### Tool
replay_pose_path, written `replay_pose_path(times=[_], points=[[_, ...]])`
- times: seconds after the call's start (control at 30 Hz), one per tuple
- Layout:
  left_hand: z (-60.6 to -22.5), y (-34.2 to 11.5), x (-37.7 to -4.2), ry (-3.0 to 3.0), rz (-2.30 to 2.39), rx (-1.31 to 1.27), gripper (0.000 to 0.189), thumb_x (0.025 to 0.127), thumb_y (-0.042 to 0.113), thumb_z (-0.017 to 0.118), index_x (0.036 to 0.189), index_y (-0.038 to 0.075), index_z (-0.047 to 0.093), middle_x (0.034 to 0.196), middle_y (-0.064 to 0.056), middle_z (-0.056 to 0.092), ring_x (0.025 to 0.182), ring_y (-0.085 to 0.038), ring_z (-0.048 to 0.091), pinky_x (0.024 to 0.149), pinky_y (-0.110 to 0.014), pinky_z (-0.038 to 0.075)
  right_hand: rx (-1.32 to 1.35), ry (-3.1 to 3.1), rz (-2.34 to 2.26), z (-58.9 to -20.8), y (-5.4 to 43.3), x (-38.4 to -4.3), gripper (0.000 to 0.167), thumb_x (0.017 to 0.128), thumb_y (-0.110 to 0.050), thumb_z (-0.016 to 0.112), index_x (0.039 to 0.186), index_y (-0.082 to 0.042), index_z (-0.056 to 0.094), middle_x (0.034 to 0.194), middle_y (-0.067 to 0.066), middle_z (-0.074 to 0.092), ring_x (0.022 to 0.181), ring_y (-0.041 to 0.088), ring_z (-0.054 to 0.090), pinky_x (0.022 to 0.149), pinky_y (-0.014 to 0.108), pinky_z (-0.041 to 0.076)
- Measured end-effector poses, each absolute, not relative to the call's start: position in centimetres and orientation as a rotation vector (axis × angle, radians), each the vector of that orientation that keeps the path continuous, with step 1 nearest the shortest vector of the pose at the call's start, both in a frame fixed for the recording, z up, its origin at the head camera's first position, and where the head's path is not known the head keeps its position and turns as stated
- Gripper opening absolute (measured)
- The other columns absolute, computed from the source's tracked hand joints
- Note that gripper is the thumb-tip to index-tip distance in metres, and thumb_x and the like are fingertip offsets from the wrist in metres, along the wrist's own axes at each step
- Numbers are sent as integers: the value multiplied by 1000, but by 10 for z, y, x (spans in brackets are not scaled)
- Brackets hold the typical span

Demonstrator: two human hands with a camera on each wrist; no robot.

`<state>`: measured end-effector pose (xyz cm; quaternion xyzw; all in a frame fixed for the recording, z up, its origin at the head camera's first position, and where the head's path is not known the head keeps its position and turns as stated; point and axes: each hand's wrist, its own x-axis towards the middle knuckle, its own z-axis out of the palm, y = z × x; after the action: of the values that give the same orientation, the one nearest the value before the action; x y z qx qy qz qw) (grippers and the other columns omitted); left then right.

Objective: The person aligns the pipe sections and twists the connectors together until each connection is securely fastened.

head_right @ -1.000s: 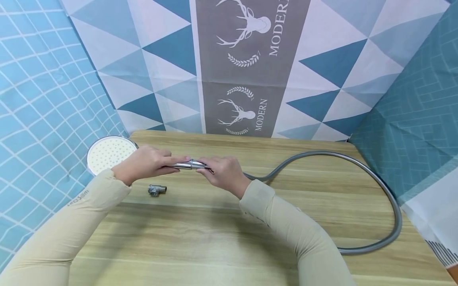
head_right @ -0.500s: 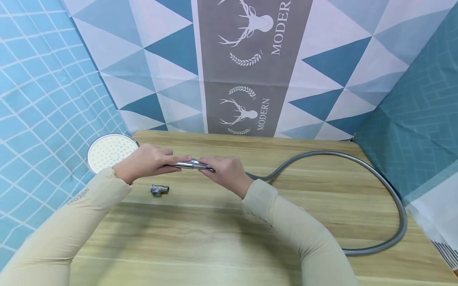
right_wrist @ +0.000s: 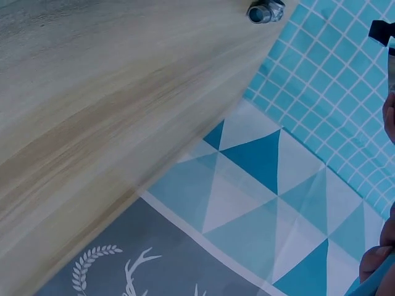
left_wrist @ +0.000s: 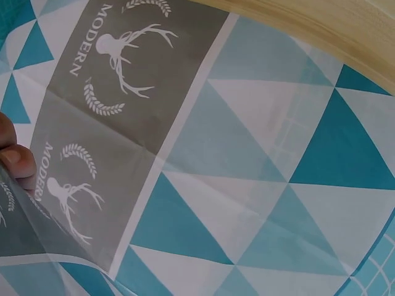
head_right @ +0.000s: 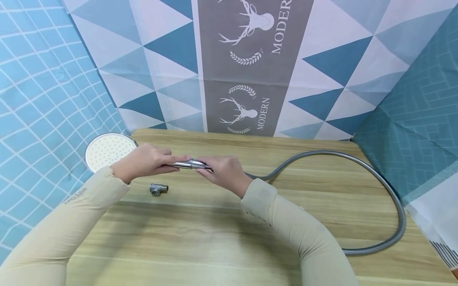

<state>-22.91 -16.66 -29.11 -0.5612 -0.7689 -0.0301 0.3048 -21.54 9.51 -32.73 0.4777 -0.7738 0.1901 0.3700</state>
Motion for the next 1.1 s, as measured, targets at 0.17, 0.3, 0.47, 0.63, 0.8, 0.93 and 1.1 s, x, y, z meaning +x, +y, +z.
replay_pose_path(times=[0.17,0.3,0.47,0.63,0.8,0.93,1.1], points=[[-290,-166,-228,-2037,-63,-1475,50,73,24,82,120,21,66,60,1,46,41,-12,34,38,-28,33,1248,-1956,499,-328,95,-216,39,75,-21,83,108,-5,70,91,8,73,66,13,68,54,25,51],[-291,-166,-229,-2023,-71,-1478,51,73,24,81,121,21,65,59,2,47,42,-12,35,38,-28,32,1255,-1931,525,-329,95,-217,31,75,-16,82,103,-6,73,89,7,73,72,15,70,57,26,53],[-292,-166,-230,-1999,-93,-1490,35,90,32,67,123,21,64,59,1,46,42,-12,34,37,-28,32,1245,-1936,524,-329,96,-217,31,74,-15,82,103,-4,74,84,7,73,68,14,69,54,25,52],[-292,-165,-231,-1983,-104,-1494,41,102,43,38,123,21,64,59,1,45,41,-12,32,36,-29,32,1255,-1930,528,-328,97,-216,35,72,-15,84,104,-2,74,83,9,73,66,15,69,54,24,52],[-293,-165,-231,-1970,-92,-1489,43,102,44,34,123,21,64,59,1,44,41,-12,31,36,-30,32,1263,-1945,526,-327,97,-216,35,74,-17,82,104,-1,74,84,10,73,68,15,70,54,24,52],[-293,-165,-232,-1967,-86,-1488,44,102,44,32,122,21,64,59,1,44,40,-12,31,36,-30,31,1260,-1976,535,-327,98,-216,35,75,-17,81,105,-1,73,87,11,73,71,16,70,56,25,53],[-293,-165,-232,-1975,-68,-1485,44,102,44,31,123,22,63,60,0,44,40,-12,28,36,-29,30,1257,-2004,540,-326,97,-216,35,77,-18,80,107,-1,73,91,11,73,76,17,71,58,25,54]])
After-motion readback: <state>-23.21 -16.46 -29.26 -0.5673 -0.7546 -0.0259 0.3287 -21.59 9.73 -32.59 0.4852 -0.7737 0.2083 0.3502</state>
